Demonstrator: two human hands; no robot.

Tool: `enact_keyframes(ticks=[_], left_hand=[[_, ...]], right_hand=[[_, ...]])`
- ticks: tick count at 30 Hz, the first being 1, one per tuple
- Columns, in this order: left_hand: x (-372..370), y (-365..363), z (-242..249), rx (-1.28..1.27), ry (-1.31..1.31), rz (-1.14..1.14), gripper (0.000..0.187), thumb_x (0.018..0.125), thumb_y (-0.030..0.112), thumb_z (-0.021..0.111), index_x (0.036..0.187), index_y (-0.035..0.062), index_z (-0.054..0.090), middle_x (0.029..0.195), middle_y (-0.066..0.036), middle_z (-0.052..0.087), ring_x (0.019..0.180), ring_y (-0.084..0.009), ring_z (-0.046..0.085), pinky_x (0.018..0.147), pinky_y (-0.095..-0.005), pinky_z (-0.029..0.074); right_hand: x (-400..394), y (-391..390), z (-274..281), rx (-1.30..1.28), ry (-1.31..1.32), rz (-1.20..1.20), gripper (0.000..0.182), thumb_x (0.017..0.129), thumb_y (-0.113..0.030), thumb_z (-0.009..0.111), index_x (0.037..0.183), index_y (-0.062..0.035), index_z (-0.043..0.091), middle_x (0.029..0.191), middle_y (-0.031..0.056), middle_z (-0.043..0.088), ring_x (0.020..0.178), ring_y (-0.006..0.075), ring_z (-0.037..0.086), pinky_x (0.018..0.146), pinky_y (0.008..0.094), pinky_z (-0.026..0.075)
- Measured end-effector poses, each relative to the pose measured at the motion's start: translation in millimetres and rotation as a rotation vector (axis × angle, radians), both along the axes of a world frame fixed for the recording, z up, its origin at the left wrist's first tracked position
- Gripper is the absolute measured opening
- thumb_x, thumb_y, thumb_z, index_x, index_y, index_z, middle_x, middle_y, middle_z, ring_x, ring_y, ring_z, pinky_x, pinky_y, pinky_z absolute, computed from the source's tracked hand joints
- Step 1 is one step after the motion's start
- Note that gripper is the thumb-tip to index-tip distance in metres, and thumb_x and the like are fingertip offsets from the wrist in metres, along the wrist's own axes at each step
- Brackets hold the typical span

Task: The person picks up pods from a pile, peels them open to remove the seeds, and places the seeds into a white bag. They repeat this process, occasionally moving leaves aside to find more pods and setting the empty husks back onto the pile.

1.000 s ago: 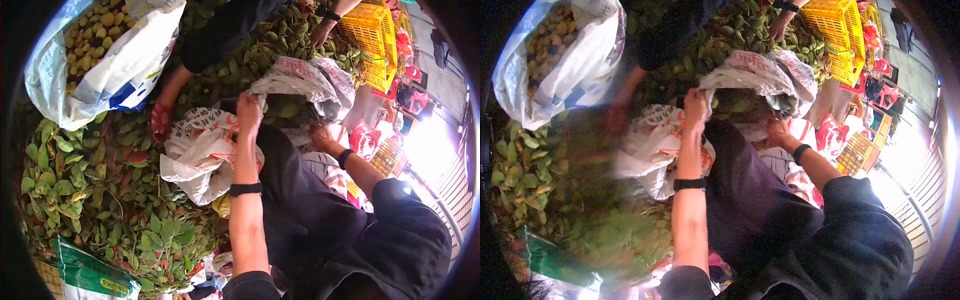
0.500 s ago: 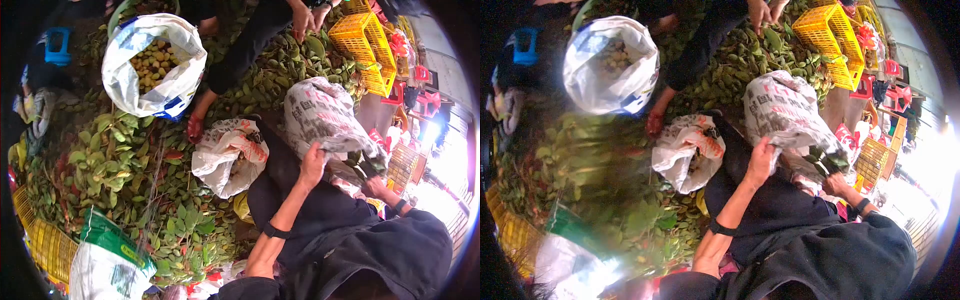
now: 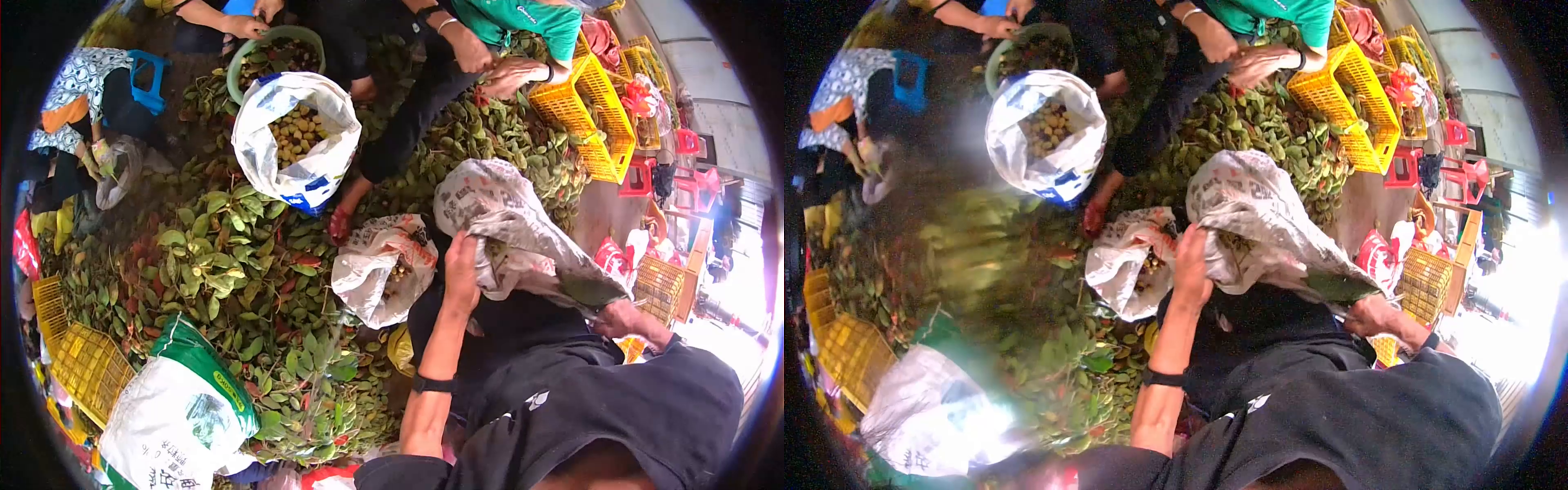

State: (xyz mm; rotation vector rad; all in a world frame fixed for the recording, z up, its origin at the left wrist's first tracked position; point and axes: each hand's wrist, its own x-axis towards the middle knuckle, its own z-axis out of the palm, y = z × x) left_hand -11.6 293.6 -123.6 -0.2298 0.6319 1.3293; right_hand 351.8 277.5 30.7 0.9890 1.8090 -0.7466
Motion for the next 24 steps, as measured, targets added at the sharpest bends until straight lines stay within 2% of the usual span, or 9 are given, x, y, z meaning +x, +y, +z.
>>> enact_keyframes(ticks=[3,4,7,12,16,17,20,22,24], left_hand=[[-7,3,-17,-0.098,0.300,-0.066,0.042,0.091,0.023,0.053,0.124,-0.0033,0.049,0.120,-0.011,0.056,0.113,-0.0195,0.051,0.097,-0.0324,0.039],[-9,17,-26,-0.137,0.449,-0.062,0.031,0.093,0.021,0.050,0.115,-0.0006,0.054,0.109,-0.004,0.057,0.101,-0.0125,0.051,0.092,-0.0285,0.039],[-32,67,-56,-0.052,0.448,-0.131,0.024,0.091,0.021,0.055,0.071,0.0095,0.048,0.068,0.006,0.044,0.064,-0.0036,0.039,0.057,-0.0226,0.036],[-62,89,-85,0.059,0.651,-0.125,0.030,0.076,0.010,0.071,0.102,0.0035,0.056,0.079,0.000,0.053,0.069,-0.0072,0.049,0.060,-0.0237,0.043],[-65,86,-109,0.074,0.616,-0.011,0.047,0.071,0.002,0.072,0.115,0.0027,0.054,0.092,-0.005,0.059,0.080,-0.0123,0.057,0.070,-0.0256,0.048],[-59,85,-130,0.074,0.652,0.059,0.047,0.072,0.003,0.071,0.116,0.0036,0.054,0.094,-0.006,0.059,0.080,-0.0126,0.056,0.069,-0.0259,0.048],[-59,76,-175,-0.120,0.976,0.039,0.048,0.072,0.008,0.069,0.117,0.0028,0.052,0.108,-0.014,0.055,0.092,-0.0220,0.056,0.083,-0.0348,0.045],[-66,70,-155,-0.262,1.662,-0.027,0.050,0.075,0.010,0.067,0.122,0.0044,0.050,0.118,-0.016,0.048,0.105,-0.0352,0.050,0.091,-0.0461,0.040],[-59,66,-132,-0.260,2.075,0.053,0.049,0.075,0.010,0.065,0.121,0.0047,0.051,0.114,-0.015,0.049,0.107,-0.0349,0.048,0.093,-0.0475,0.038]], right_hand=[[14,28,-9,0.177,0.158,0.073,0.028,0.069,-0.036,0.066,0.055,-0.0123,0.062,0.054,0.0120,0.059,0.052,0.0268,0.061,0.051,0.0403,0.049],[-20,54,-11,0.094,-0.081,0.028,0.035,0.069,-0.040,0.068,0.053,-0.0097,0.061,0.054,0.0133,0.058,0.051,0.0289,0.060,0.051,0.0422,0.048],[-58,98,-71,0.200,0.093,-0.087,0.038,0.076,-0.040,0.064,0.084,-0.0029,0.063,0.074,0.0178,0.061,0.071,0.0349,0.060,0.065,0.0459,0.047],[-126,129,-162,0.192,0.289,0.259,0.035,0.079,-0.024,0.063,0.107,-0.0043,0.057,0.107,0.0145,0.056,0.107,0.0313,0.051,0.088,0.0428,0.042],[-157,159,-212,0.109,0.291,0.300,0.024,0.074,-0.012,0.063,0.097,-0.0051,0.059,0.104,0.0133,0.058,0.101,0.0299,0.055,0.084,0.0404,0.046],[-146,164,-242,0.185,0.441,0.121,0.009,0.072,-0.004,0.055,0.081,-0.0056,0.055,0.077,0.0112,0.057,0.080,0.0313,0.059,0.068,0.0406,0.048],[-165,201,-281,-0.018,0.511,0.027,0.006,0.073,-0.001,0.053,0.078,-0.0040,0.055,0.072,0.0098,0.058,0.070,0.0255,0.060,0.063,0.0362,0.048],[-201,210,-282,-0.087,0.391,-0.221,0.005,0.076,0.000,0.053,0.079,-0.0023,0.056,0.071,0.0082,0.060,0.067,0.0154,0.058,0.061,0.0304,0.047],[-181,209,-320,-0.062,0.381,-0.271,0.006,0.076,-0.003,0.061,0.081,-0.0029,0.058,0.070,0.0032,0.059,0.065,0.0089,0.054,0.059,0.0265,0.045]])
